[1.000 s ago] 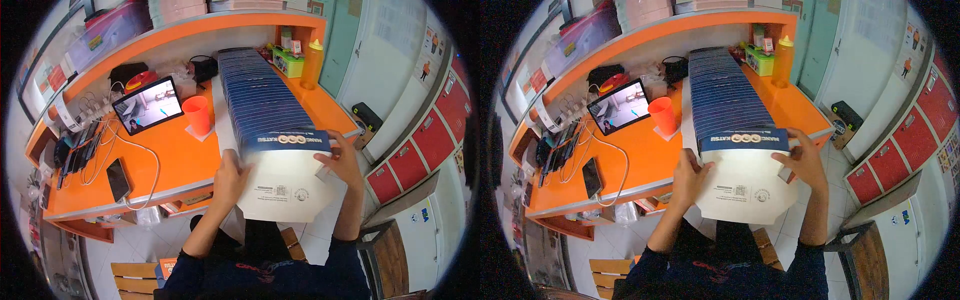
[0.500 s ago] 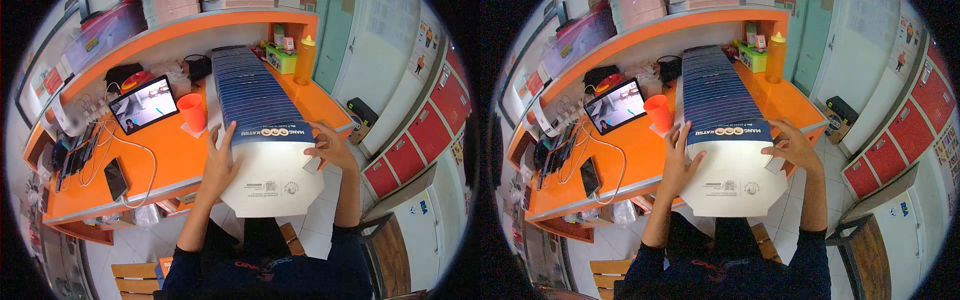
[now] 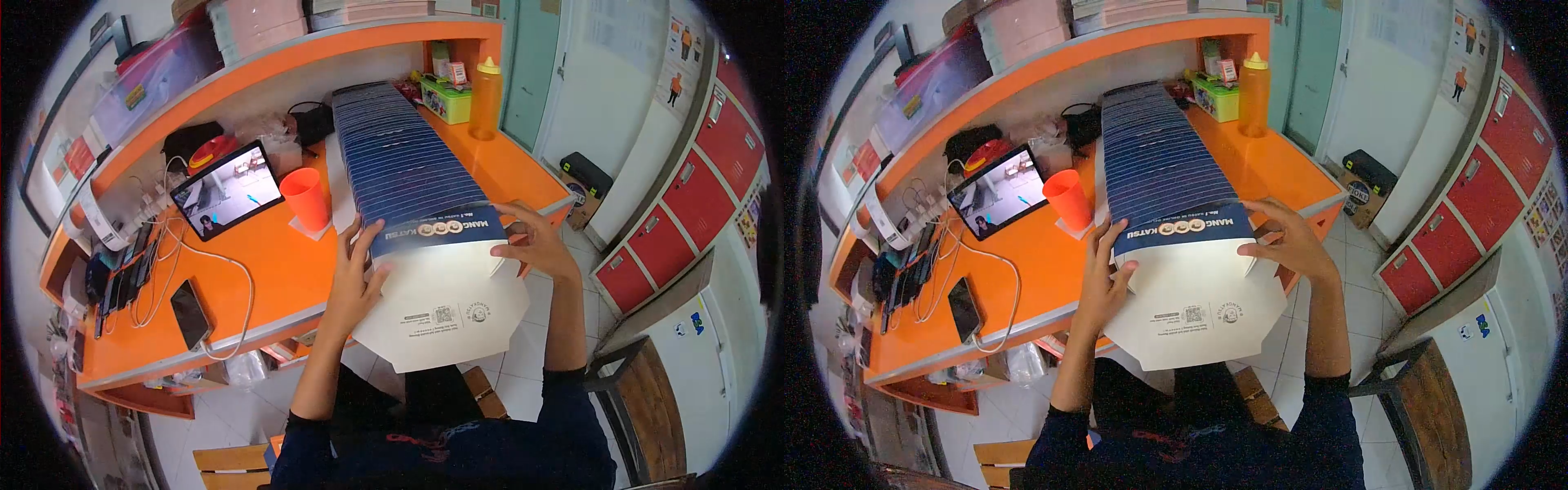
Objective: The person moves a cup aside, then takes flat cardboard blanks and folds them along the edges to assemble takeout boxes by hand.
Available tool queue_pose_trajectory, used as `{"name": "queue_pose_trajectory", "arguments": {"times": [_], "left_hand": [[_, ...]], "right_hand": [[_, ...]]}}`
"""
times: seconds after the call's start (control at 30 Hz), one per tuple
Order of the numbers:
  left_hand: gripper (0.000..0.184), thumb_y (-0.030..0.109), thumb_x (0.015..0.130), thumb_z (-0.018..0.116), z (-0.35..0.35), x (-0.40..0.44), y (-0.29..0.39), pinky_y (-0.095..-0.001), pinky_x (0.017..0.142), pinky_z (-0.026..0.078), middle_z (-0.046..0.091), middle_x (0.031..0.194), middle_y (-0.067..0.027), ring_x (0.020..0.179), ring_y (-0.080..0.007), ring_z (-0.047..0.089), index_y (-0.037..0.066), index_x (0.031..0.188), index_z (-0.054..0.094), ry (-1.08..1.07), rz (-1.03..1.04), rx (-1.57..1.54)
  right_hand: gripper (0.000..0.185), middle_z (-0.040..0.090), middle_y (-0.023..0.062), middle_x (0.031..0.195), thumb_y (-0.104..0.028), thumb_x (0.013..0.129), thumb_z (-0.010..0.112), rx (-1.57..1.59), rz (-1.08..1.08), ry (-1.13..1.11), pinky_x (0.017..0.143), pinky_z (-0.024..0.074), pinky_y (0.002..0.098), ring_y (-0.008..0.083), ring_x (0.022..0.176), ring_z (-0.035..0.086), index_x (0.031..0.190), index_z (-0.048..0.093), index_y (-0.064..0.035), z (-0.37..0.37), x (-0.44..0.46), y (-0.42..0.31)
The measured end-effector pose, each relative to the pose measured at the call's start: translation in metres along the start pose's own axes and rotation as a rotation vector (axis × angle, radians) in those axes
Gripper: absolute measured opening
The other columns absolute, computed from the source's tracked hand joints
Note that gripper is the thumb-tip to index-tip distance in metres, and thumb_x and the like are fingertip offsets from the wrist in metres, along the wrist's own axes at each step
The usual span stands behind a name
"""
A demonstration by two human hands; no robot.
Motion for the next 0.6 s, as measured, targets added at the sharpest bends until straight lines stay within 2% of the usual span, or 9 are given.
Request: {"name": "queue_pose_trajectory", "arguments": {"times": [0.03, 0.13, 0.23, 0.33, 0.43, 0.53, 0.6], "left_hand": [[0.057, 0.008, 0.085, 0.065, 0.000, 0.000, 0.000, -0.0421, 0.097, 0.047, 0.024, 0.145, -0.0216, 0.128, -0.0374, 0.042, 0.012, 0.137, 0.042, -0.004, -0.001, 0.017], [0.063, 0.014, 0.081, 0.072, 0.002, 0.000, 0.000, -0.0440, 0.095, 0.049, 0.025, 0.144, -0.0218, 0.128, -0.0380, 0.042, 0.012, 0.137, 0.043, 0.017, 0.012, 0.024], [0.060, 0.034, 0.087, 0.065, 0.005, 0.001, -0.007, -0.0418, 0.088, 0.055, 0.029, 0.141, -0.0192, 0.128, -0.0339, 0.040, 0.013, 0.139, 0.041, 0.035, 0.075, 0.055], [0.065, 0.020, 0.080, 0.074, 0.003, 0.001, 0.001, -0.0451, 0.093, 0.051, 0.026, 0.143, -0.0218, 0.127, -0.0376, 0.044, 0.012, 0.137, 0.043, 0.034, 0.007, 0.030], [0.062, 0.023, 0.083, 0.071, 0.003, 0.002, -0.001, -0.0454, 0.093, 0.051, 0.026, 0.143, -0.0218, 0.126, -0.0375, 0.044, 0.012, 0.137, 0.043, 0.036, 0.003, 0.031], [0.058, 0.026, 0.087, 0.067, 0.003, 0.002, 0.000, -0.0460, 0.093, 0.051, 0.026, 0.143, -0.0218, 0.126, -0.0376, 0.043, 0.012, 0.137, 0.043, 0.034, 0.015, 0.034], [0.059, 0.027, 0.088, 0.066, 0.004, 0.002, -0.003, -0.0467, 0.092, 0.051, 0.025, 0.143, -0.0215, 0.129, -0.0379, 0.039, 0.013, 0.139, 0.039, 0.030, 0.042, 0.044]], "right_hand": [[0.062, 0.058, 0.0090, 0.108, -0.024, 0.074, 0.080, -0.017, -0.044, -0.009, 0.069, 0.0564, 0.0281, 0.0193, 0.090, 0.062, 0.128, 0.056, -0.0054, 0.000, 0.001, 0.004], [0.052, 0.054, 0.0089, 0.103, -0.026, 0.084, 0.072, 0.026, 0.034, -0.029, 0.067, 0.0574, 0.0280, 0.0195, 0.092, 0.059, 0.128, 0.056, -0.0055, 0.005, 0.002, 0.013], [0.044, 0.050, 0.0092, 0.100, -0.026, 0.090, 0.063, -0.037, 0.128, -0.063, 0.065, 0.0581, 0.0284, 0.0199, 0.090, 0.058, 0.127, 0.056, -0.0039, 0.006, -0.002, -0.008], [0.038, 0.049, 0.0085, 0.096, -0.026, 0.092, 0.060, 0.029, 0.180, -0.021, 0.064, 0.0578, 0.0277, 0.0193, 0.087, 0.056, 0.121, 0.059, -0.0020, 0.013, 0.002, -0.005], [0.037, 0.048, 0.0086, 0.095, -0.027, 0.093, 0.059, 0.004, 0.235, 0.030, 0.062, 0.0573, 0.0270, 0.0190, 0.085, 0.056, 0.118, 0.059, 0.0002, 0.015, 0.000, -0.018], [0.037, 0.048, 0.0096, 0.096, -0.027, 0.093, 0.058, -0.059, 0.166, 0.045, 0.064, 0.0570, 0.0283, 0.0199, 0.085, 0.056, 0.119, 0.058, -0.0007, 0.017, 0.011, 0.019], [0.036, 0.049, 0.0104, 0.103, -0.026, 0.093, 0.059, -0.144, 0.197, 0.124, 0.076, 0.0550, 0.0337, 0.0229, 0.086, 0.057, 0.122, 0.058, -0.0057, 0.023, 0.013, 0.039]]}}
Point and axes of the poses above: each hand's wrist, its own x-axis towards the middle knuckle, its own z-axis out of the palm, y = z × x, the point moved 1 cm from there along x, towards the middle knuckle
